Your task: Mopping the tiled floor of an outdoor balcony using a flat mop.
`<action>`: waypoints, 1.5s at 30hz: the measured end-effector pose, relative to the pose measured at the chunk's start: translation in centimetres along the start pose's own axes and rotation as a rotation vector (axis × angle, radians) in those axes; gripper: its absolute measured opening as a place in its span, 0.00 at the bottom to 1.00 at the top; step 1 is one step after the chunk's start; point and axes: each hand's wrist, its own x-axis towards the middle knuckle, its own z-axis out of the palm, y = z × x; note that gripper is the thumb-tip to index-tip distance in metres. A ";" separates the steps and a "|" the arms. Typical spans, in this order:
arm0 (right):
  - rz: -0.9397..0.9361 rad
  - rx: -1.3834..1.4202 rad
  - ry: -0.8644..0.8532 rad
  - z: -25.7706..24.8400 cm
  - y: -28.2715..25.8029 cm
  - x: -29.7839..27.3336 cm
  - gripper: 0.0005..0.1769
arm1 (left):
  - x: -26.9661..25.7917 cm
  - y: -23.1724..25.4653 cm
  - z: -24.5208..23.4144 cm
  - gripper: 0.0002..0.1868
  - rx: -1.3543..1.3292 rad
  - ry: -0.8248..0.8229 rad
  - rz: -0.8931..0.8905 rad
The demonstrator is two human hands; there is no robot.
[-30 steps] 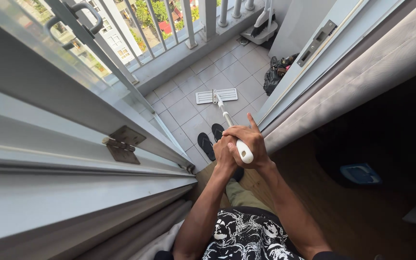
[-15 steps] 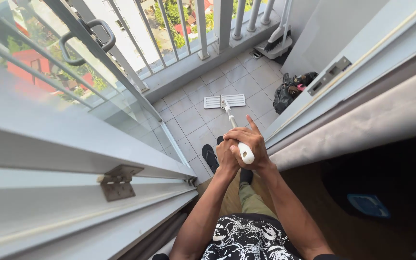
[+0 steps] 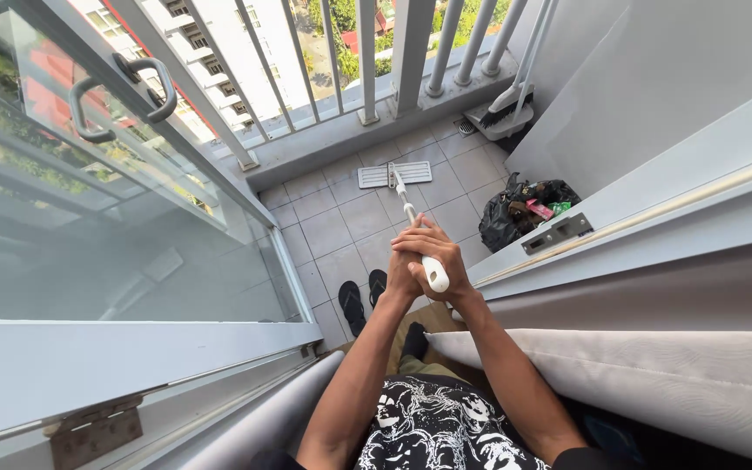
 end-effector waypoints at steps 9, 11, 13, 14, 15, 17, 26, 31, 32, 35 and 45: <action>-0.136 0.103 -0.177 -1.2 0.4 2.5 0.05 | -2.1 -4.8 4.5 0.11 -0.054 -0.310 -0.350; -0.161 0.137 -0.173 -1.5 -0.9 3.8 0.07 | -1.8 -5.1 4.6 0.12 -0.009 -0.240 -0.335; -0.155 0.174 -0.164 -1.5 -2.3 4.0 0.09 | -2.2 -4.3 4.0 0.12 0.025 -0.196 -0.331; -0.169 0.171 -0.153 -1.4 -2.8 4.5 0.10 | -1.7 -4.1 3.4 0.12 0.087 -0.257 -0.310; -0.182 0.168 -0.142 -1.3 -3.3 4.9 0.10 | -1.2 -3.9 2.8 0.12 0.150 -0.318 -0.290; -0.186 0.189 -0.137 -0.7 -4.8 6.1 0.12 | -1.1 -4.5 1.4 0.12 0.029 -0.323 -0.344; -0.206 0.289 -0.089 2.3 -9.0 9.7 0.15 | -0.8 -5.5 -4.3 0.14 -0.096 -0.191 -0.272; -0.218 0.365 -0.100 3.3 -9.8 10.4 0.15 | 1.2 -4.5 -8.0 0.13 0.062 -0.281 -0.240; -0.190 0.401 -0.069 3.6 -9.8 10.5 0.15 | 2.0 -4.3 -9.0 0.12 0.043 -0.396 -0.283; -0.121 0.462 0.025 5.4 -9.7 10.8 0.14 | 4.4 -5.0 -11.9 0.10 -0.003 -0.517 -0.305; -0.183 0.817 -0.464 6.3 -8.1 17.5 0.19 | 8.1 -7.3 -18.0 0.18 -0.121 -0.510 -0.519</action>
